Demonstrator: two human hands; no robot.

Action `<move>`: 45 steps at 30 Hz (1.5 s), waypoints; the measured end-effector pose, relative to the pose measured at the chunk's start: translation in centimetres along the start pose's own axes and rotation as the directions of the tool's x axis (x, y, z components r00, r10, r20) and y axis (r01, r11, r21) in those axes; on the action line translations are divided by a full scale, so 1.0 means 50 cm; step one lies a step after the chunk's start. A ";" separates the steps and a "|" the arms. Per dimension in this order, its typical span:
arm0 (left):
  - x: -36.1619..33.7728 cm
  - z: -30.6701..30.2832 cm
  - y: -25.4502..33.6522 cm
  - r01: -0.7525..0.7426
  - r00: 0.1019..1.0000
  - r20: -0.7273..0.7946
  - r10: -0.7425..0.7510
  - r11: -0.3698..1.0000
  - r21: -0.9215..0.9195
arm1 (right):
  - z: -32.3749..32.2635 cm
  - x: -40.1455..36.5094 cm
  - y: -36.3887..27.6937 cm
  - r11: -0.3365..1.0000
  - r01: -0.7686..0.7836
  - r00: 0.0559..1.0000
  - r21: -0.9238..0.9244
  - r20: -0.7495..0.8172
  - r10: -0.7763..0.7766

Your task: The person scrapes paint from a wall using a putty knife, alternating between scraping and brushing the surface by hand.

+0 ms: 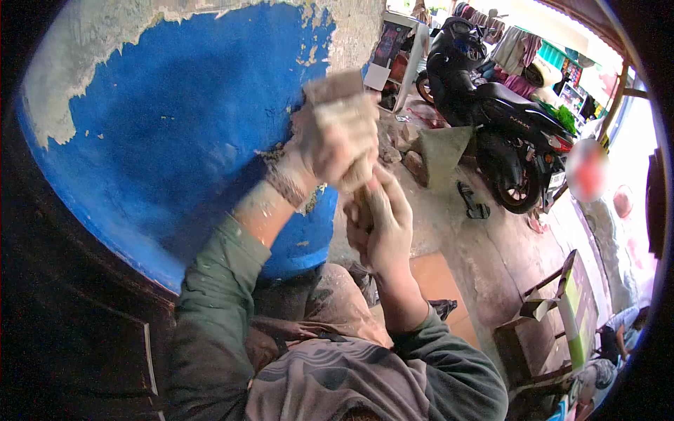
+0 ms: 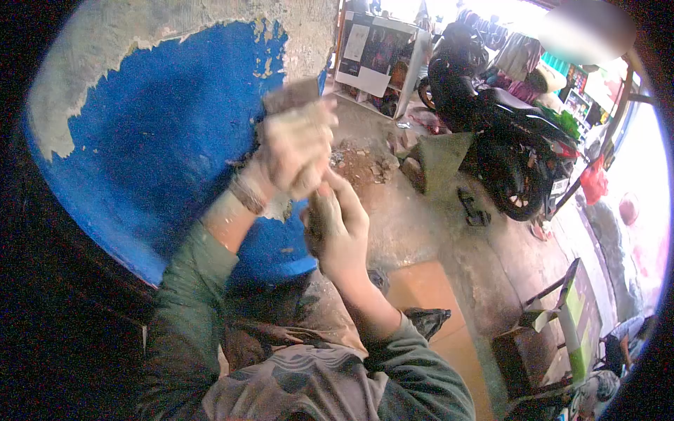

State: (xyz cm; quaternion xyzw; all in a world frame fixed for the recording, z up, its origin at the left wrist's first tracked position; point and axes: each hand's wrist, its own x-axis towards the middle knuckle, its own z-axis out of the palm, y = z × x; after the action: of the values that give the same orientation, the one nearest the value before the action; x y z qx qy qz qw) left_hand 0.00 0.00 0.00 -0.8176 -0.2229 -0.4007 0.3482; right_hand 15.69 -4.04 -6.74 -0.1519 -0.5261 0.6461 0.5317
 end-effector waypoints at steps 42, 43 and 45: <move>0.046 0.006 -0.011 -0.026 0.996 -0.089 0.025 1.000 -0.012 | 0.011 0.025 -0.043 0.996 0.078 0.996 -0.042 -0.042 -0.080; 0.060 -0.007 -0.026 -0.056 0.997 -0.045 0.057 0.998 0.010 | 0.018 0.036 -0.055 0.996 0.076 0.996 -0.045 -0.044 -0.078; 0.071 -0.011 -0.033 -0.044 0.994 -0.095 0.046 0.999 0.027 | 0.031 0.049 -0.066 0.995 0.102 0.995 0.022 0.015 -0.102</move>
State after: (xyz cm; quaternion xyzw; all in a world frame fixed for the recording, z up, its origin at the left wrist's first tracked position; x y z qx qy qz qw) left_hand 0.73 0.98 3.76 -0.7979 -0.1925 -0.4286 0.3776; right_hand 15.34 -3.17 -2.47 -0.1143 -0.5305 0.6248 0.5613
